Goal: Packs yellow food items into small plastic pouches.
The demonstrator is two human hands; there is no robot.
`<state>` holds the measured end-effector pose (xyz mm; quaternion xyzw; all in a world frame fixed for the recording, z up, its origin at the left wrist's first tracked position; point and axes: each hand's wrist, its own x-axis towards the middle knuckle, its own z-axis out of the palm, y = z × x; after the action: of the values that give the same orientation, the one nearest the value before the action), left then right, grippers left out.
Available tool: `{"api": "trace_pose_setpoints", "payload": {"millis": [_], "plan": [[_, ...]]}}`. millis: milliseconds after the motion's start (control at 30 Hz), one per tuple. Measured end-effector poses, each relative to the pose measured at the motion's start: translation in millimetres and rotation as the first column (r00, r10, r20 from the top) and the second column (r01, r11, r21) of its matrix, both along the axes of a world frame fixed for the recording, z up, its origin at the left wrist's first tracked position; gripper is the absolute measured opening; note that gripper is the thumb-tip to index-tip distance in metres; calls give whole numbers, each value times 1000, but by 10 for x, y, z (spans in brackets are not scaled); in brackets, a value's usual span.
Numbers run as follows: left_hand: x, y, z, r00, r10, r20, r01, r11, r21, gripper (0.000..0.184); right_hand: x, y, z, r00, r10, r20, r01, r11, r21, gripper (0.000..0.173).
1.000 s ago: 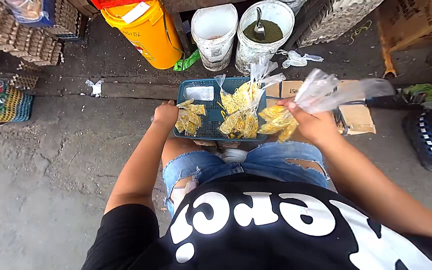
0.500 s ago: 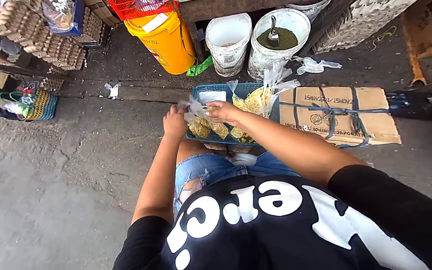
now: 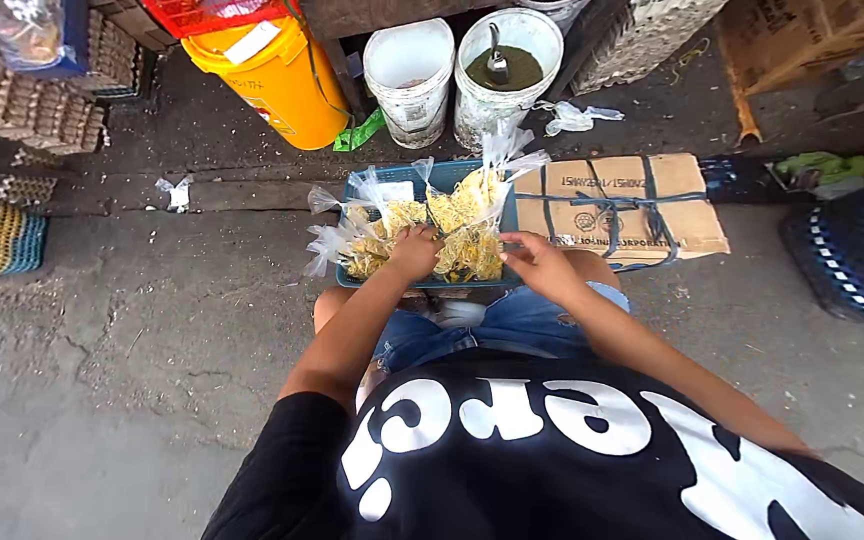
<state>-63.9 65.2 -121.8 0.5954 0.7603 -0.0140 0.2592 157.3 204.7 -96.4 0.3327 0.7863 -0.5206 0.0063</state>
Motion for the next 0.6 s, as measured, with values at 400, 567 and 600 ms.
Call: {"api": "trace_pose_setpoints", "payload": {"millis": [400,567,600], "plan": [[-77,227,-212,957,284,-61,-289,950,-121,38,220,116,-326,984,-87,-156,68,990,-126,33],[199,595,-311,854,446,269,-423,895,-142,69,156,112,-271,930,-301,-211,262,945,-195,31],[240,644,-308,848,453,276,-424,891,-160,72,161,127,-292,904,-366,-223,324,924,-203,31]]}}
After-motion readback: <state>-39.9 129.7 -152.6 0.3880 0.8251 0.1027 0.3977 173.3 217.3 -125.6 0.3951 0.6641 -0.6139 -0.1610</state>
